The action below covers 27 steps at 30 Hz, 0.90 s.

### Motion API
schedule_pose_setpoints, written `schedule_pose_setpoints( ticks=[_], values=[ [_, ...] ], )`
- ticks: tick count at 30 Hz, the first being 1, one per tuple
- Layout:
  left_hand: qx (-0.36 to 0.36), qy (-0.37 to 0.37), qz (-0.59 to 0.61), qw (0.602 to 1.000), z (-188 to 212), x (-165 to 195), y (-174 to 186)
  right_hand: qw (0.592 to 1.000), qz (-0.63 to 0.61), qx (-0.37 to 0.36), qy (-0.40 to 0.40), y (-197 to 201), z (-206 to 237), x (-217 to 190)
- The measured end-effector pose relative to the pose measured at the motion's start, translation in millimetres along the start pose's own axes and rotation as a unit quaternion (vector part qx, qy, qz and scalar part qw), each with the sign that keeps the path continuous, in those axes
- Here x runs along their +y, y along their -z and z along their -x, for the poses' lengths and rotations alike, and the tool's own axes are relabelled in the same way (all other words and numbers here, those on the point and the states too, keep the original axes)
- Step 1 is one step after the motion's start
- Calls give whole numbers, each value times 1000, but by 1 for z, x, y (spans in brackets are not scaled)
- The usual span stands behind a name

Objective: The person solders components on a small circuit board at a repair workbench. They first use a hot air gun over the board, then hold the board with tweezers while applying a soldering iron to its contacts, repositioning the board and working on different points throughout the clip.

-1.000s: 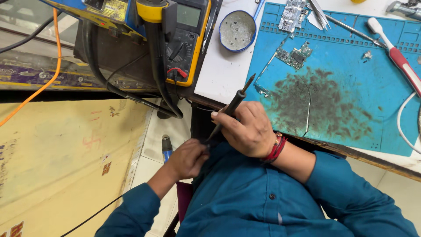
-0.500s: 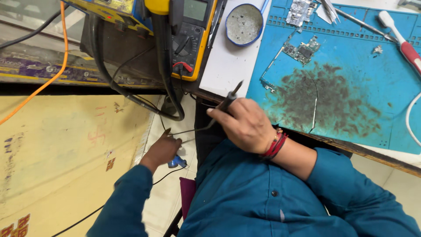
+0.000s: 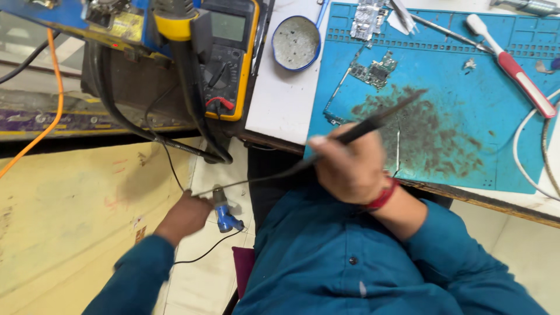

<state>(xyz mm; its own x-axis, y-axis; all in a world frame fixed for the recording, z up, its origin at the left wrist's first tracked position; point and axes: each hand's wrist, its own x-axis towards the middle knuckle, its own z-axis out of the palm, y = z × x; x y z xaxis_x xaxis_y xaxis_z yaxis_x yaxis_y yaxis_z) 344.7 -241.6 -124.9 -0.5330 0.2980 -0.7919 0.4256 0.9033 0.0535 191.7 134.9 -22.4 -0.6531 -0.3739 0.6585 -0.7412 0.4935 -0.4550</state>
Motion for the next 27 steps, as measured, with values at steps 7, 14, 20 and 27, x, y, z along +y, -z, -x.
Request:
schedule_pose_setpoints(
  ticks=[7,14,20,27],
  values=[
    [252,-200,311,894,58,80,95,978,-14,77,-196,89,5,56],
    [241,-440,484,717,55,102,210,942,-178,95,-266,141,6,99],
    [491,-266,473,681,-33,108,265,838,-362,180,-367,130,6,117],
    [487,-233,649,536,-118,122,337,842,-347,75,-405,101,-5,126]
  ],
)
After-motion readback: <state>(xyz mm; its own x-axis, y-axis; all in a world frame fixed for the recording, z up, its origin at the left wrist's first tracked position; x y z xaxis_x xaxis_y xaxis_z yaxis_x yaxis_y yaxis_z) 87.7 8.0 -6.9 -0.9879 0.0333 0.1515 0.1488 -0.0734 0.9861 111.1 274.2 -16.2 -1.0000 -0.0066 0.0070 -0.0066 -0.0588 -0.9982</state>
